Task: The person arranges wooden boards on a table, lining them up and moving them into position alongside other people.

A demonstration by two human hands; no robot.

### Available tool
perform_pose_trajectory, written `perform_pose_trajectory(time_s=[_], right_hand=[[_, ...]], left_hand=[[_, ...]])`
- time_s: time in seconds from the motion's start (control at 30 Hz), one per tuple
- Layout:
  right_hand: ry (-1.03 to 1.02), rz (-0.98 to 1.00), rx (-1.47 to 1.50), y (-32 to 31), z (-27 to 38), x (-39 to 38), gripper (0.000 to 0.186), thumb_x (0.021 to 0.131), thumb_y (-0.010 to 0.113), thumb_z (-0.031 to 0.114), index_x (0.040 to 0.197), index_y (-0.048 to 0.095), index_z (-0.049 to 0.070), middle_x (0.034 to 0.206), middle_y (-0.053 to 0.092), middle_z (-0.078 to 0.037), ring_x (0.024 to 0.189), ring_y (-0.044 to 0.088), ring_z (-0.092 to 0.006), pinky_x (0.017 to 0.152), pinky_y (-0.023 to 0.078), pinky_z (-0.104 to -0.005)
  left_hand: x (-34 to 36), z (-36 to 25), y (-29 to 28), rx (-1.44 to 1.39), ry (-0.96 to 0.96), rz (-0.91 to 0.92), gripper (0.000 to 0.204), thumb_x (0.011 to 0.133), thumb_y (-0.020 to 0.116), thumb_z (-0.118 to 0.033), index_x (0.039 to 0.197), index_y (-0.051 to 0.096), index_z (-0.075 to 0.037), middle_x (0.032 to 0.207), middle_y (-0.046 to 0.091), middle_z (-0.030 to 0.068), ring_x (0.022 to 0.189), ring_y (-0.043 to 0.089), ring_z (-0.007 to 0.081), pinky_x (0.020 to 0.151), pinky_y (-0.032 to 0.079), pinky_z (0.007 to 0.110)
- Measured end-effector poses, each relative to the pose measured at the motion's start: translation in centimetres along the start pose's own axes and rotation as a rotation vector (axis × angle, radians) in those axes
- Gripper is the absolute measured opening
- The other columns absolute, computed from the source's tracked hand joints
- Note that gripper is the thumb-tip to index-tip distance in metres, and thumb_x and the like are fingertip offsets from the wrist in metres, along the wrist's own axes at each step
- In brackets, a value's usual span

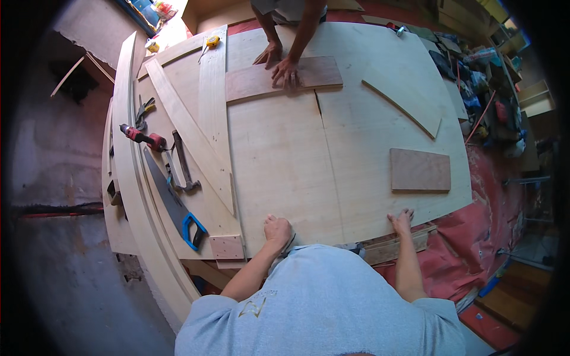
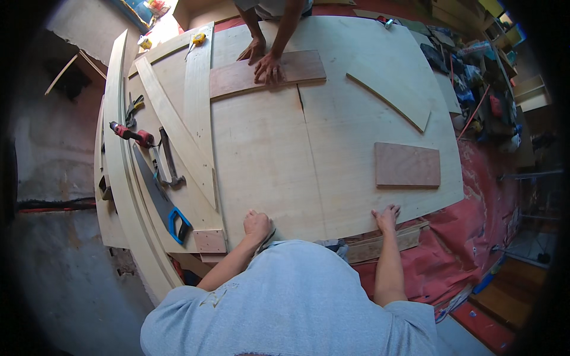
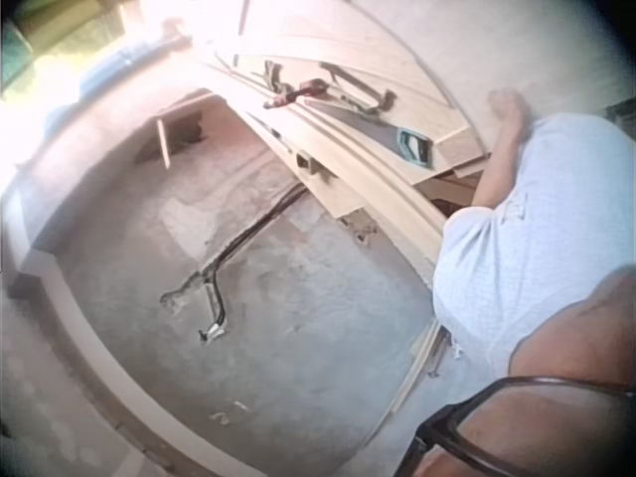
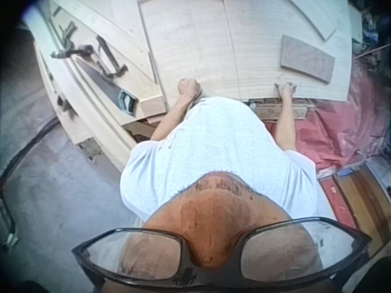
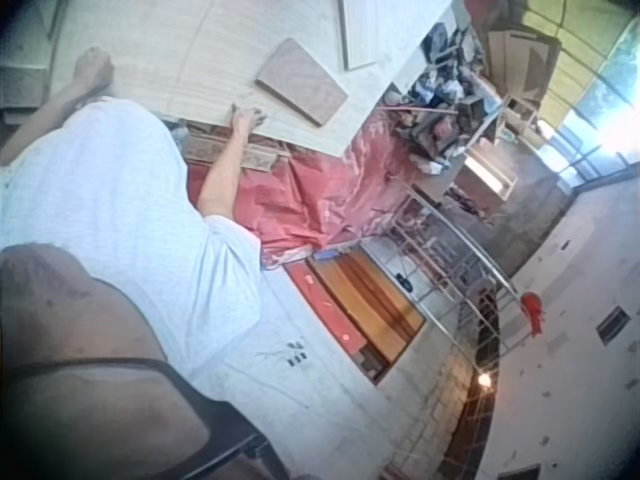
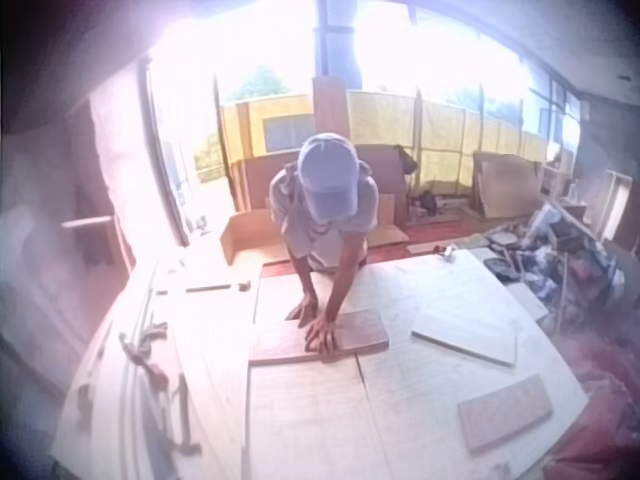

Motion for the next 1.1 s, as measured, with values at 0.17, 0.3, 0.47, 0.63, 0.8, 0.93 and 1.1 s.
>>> perform_pose_trajectory(time_s=[0.17,0.3,0.47,0.63,0.8,0.93,1.1], right_hand=[[0.017,0.012,0.002,-0.3,0.2,-0.1,0.109,0.092,0.078,0.047,0.155,0.022,-0.021,0.162,0.014,-0.048,0.155,0.013,-0.0587,0.129,0.018,-0.0550],[0.006,0.036,-0.005,-0.5,0.6,-0.2,0.108,0.092,0.078,0.047,0.155,0.022,-0.021,0.163,0.013,-0.047,0.155,0.013,-0.0587,0.129,0.018,-0.0547],[0.040,0.016,0.009,-0.3,0.3,0.0,0.111,0.088,0.082,0.046,0.154,0.024,-0.021,0.162,0.011,-0.049,0.155,0.014,-0.0594,0.128,0.021,-0.0536],[0.000,0.009,-0.002,0.3,-0.5,0.5,0.110,0.089,0.081,0.047,0.154,0.025,-0.022,0.161,0.012,-0.050,0.154,0.015,-0.0597,0.128,0.021,-0.0541],[-0.027,-0.003,-0.012,0.4,-0.7,0.6,0.111,0.088,0.081,0.049,0.154,0.025,-0.021,0.161,0.013,-0.050,0.154,0.016,-0.0600,0.128,0.020,-0.0541],[0.000,0.009,0.004,0.3,-0.6,0.5,0.111,0.088,0.080,0.050,0.154,0.024,-0.021,0.161,0.012,-0.050,0.154,0.016,-0.0596,0.128,0.020,-0.0539],[0.015,0.014,0.034,0.0,-0.8,0.5,0.112,0.088,0.081,0.048,0.155,0.023,-0.021,0.162,0.010,-0.049,0.155,0.014,-0.0587,0.128,0.020,-0.0524]], left_hand=[[-0.1,0.1,0.3,-0.019,-0.003,-0.005,0.039,0.089,0.070,-0.034,0.097,0.080,0.002,0.125,0.062,0.0349,0.114,0.064,0.0457,0.085,0.060,0.051],[0.3,0.2,0.8,0.011,-0.003,-0.047,0.038,0.090,0.070,-0.034,0.096,0.080,0.002,0.124,0.063,0.0353,0.113,0.065,0.0461,0.084,0.060,0.052],[0.2,0.3,1.4,0.022,0.004,-0.067,0.036,0.089,0.070,-0.031,0.095,0.080,0.003,0.123,0.063,0.0360,0.112,0.065,0.0467,0.084,0.060,0.052],[0.0,0.2,1.5,-0.015,0.050,-0.073,0.032,0.087,0.066,-0.023,0.096,0.079,0.004,0.123,0.062,0.0378,0.113,0.063,0.0490,0.084,0.059,0.053],[0.1,0.1,1.5,0.024,0.034,-0.103,0.033,0.089,0.064,-0.023,0.097,0.079,0.004,0.124,0.061,0.0387,0.114,0.062,0.0499,0.083,0.060,0.053],[0.0,-0.1,0.6,0.011,0.032,-0.078,0.033,0.088,0.063,-0.024,0.099,0.080,0.002,0.121,0.064,0.0361,0.109,0.065,0.0480,0.085,0.060,0.051],[0.1,-0.5,-3.4,-0.026,0.113,0.112,0.033,0.093,0.066,-0.031,0.097,0.081,-0.002,0.108,0.074,0.0276,0.102,0.072,0.0418,0.085,0.059,0.050]])
Point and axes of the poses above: each hand's wrist, its own x-axis towards the middle knuckle, its own y-axis out of the palm, z = x × y, the point moved 2 cm from there along x, towards the middle knuckle
